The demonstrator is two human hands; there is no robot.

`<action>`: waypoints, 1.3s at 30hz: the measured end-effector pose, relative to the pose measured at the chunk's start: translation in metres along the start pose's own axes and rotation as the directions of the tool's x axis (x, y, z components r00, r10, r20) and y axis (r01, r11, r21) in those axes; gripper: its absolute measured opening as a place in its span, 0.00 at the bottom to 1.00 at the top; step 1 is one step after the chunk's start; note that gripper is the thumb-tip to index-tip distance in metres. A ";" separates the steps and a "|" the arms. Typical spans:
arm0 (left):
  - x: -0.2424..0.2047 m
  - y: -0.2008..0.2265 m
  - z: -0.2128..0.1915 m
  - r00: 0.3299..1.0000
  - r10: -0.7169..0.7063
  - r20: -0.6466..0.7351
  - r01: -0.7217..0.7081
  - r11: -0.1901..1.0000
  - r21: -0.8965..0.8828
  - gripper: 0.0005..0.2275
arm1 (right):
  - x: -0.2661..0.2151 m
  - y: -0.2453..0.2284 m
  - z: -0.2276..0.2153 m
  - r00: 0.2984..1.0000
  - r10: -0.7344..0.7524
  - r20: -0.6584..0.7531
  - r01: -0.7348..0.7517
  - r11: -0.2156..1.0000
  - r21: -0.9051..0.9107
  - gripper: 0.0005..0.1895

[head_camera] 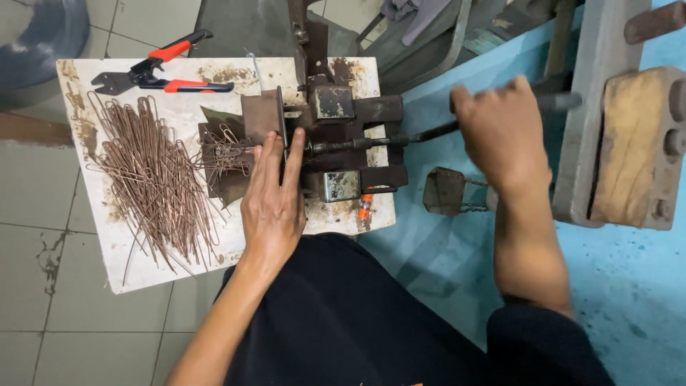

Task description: Operating a manual crank machine to bend and shape thin metal wires into specific components.

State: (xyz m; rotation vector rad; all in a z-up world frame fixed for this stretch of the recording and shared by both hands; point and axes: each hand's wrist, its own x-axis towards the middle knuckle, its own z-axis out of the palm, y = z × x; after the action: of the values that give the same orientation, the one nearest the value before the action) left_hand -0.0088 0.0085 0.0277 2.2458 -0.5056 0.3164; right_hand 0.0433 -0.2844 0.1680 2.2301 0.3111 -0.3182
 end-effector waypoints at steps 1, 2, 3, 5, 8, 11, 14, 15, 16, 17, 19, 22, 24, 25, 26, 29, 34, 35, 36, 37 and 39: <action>0.004 0.002 -0.001 1.000 -0.005 -0.002 0.005 1.000 0.000 0.46 | -0.016 -0.006 -0.004 1.000 -0.004 -0.001 0.004 1.000 -0.002 0.06; 0.006 0.004 -0.004 1.000 -0.017 0.011 0.017 1.000 0.004 0.45 | -0.031 -0.013 -0.007 0.999 0.039 0.013 -0.040 0.992 0.119 0.06; 0.008 0.006 -0.006 0.999 -0.030 0.023 0.030 1.000 0.009 0.43 | -0.047 -0.020 -0.010 0.996 0.080 0.034 -0.086 0.968 0.237 0.12; 0.006 0.008 -0.008 0.998 -0.046 0.038 0.046 0.999 -0.008 0.43 | -0.077 -0.048 -0.004 0.989 0.117 0.086 -0.141 0.922 0.362 0.18; 0.007 0.006 -0.004 0.998 -0.051 0.035 0.052 0.999 -0.014 0.42 | -0.099 -0.090 0.008 0.951 0.210 0.229 -0.310 0.676 0.668 0.27; 0.005 0.003 -0.003 0.999 -0.046 0.030 0.045 0.999 0.012 0.43 | -0.094 -0.122 0.033 0.890 0.311 0.335 -0.407 0.209 0.889 0.31; 0.004 0.003 -0.001 0.999 -0.037 0.022 0.037 0.999 0.000 0.42 | -0.091 -0.125 0.052 0.836 0.383 0.393 -0.423 -0.006 0.906 0.29; 0.004 0.002 0.000 0.999 -0.044 0.012 0.045 0.999 -0.019 0.40 | -0.092 -0.122 0.055 0.826 0.370 0.426 -0.466 0.022 0.885 0.28; 0.004 -0.001 0.002 0.999 -0.037 0.011 0.037 0.999 -0.024 0.40 | -0.094 -0.115 0.047 0.822 0.378 0.427 -0.468 0.021 0.883 0.28; 0.003 -0.004 0.005 0.999 -0.031 0.008 0.031 0.999 -0.016 0.39 | -0.096 -0.109 0.040 0.847 0.409 0.340 -0.435 0.165 0.885 0.25; -0.001 -0.007 0.009 0.999 -0.031 0.004 0.031 0.999 -0.009 0.38 | -0.099 -0.095 0.035 0.873 0.420 0.249 -0.396 0.311 0.864 0.22; -0.003 -0.010 0.011 1.000 -0.023 -0.011 0.023 1.000 -0.016 0.38 | -0.095 -0.069 0.036 0.897 0.420 -0.136 -0.220 0.693 0.687 0.21; -0.004 -0.010 0.014 0.998 -0.025 -0.049 0.025 1.000 -0.003 0.35 | -0.087 -0.048 0.032 0.930 0.318 -0.184 -0.152 0.789 0.595 0.21; -0.009 -0.012 0.017 0.998 -0.026 -0.050 0.026 1.000 -0.006 0.35 | -0.084 -0.037 0.026 0.930 0.317 -0.184 -0.153 0.791 0.593 0.21; -0.013 -0.014 0.020 0.996 -0.052 -0.073 0.054 0.998 0.036 0.35 | -0.081 -0.026 0.020 0.938 0.257 -0.231 -0.095 0.835 0.542 0.20; -0.012 -0.014 0.016 0.993 -0.094 -0.068 0.099 0.993 0.068 0.37 | -0.071 -0.002 0.022 0.918 0.240 -0.315 -0.072 0.883 0.464 0.18; -0.011 -0.011 0.013 0.984 -0.159 0.082 0.147 0.980 0.133 0.33 | -0.064 0.006 0.043 0.818 0.350 -0.457 -0.063 0.844 0.533 0.22; -0.011 -0.013 0.015 0.981 -0.163 0.106 0.144 0.975 0.170 0.29 | -0.063 0.006 0.046 0.810 0.392 -0.437 -0.063 0.798 0.599 0.29; -0.010 -0.014 0.018 0.978 -0.168 0.127 0.140 0.969 0.205 0.26 | -0.061 0.006 0.049 0.801 0.432 -0.415 -0.063 0.749 0.660 0.36; -0.011 -0.014 0.017 0.977 -0.171 0.127 0.143 0.968 0.207 0.26 | -0.060 0.007 0.051 0.802 0.430 -0.415 -0.060 0.749 0.660 0.36; -0.010 -0.013 0.018 0.978 -0.160 0.132 0.136 0.976 0.173 0.26 | -0.061 0.010 0.053 0.826 0.386 -0.412 0.042 0.686 0.726 0.33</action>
State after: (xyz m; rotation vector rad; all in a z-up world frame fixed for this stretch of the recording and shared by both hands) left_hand -0.0106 0.0055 0.0038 2.4630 -0.3961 0.1219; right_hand -0.0170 -0.3386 0.1623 3.0941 0.2799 0.4084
